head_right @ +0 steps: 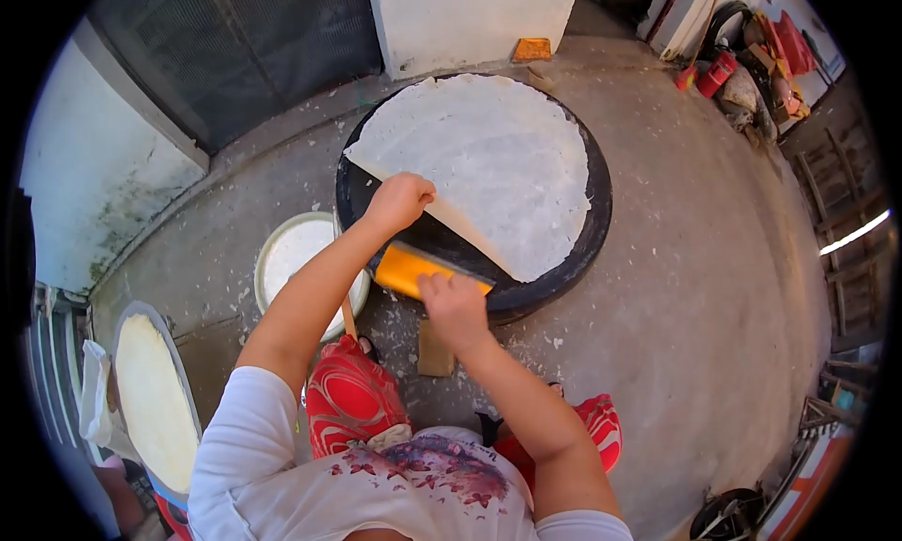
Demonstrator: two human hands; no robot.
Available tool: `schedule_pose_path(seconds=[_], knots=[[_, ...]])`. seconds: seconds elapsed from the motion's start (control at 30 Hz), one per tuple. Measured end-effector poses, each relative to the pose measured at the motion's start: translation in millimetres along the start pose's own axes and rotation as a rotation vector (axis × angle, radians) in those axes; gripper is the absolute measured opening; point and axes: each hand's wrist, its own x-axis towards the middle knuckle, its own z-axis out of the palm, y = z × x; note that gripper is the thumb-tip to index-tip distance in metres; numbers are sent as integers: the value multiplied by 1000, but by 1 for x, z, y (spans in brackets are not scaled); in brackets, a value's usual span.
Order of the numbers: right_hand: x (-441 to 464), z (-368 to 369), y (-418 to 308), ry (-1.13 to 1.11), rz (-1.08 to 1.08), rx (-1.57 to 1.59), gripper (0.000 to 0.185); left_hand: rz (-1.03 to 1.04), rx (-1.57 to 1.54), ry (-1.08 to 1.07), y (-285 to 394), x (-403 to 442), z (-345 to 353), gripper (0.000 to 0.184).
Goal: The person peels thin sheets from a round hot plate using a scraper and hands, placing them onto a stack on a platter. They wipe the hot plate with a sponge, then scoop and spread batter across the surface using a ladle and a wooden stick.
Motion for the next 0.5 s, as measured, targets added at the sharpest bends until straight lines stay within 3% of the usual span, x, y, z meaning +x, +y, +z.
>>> schedule_pose_path(seconds=[0.07,0.27,0.4,0.5], knots=[[2,1,-5,31,-35,4,21,-15,9,-12,0,9,0,11],[35,12,46,76,168,-90,18,0,-81,74,10,32,-21,13],[32,12,13,43,-10,67,17,30,-66,132,16,51,-33,12],[44,27,26,78,25,0,14,46,-132,182,21,62,-41,13]])
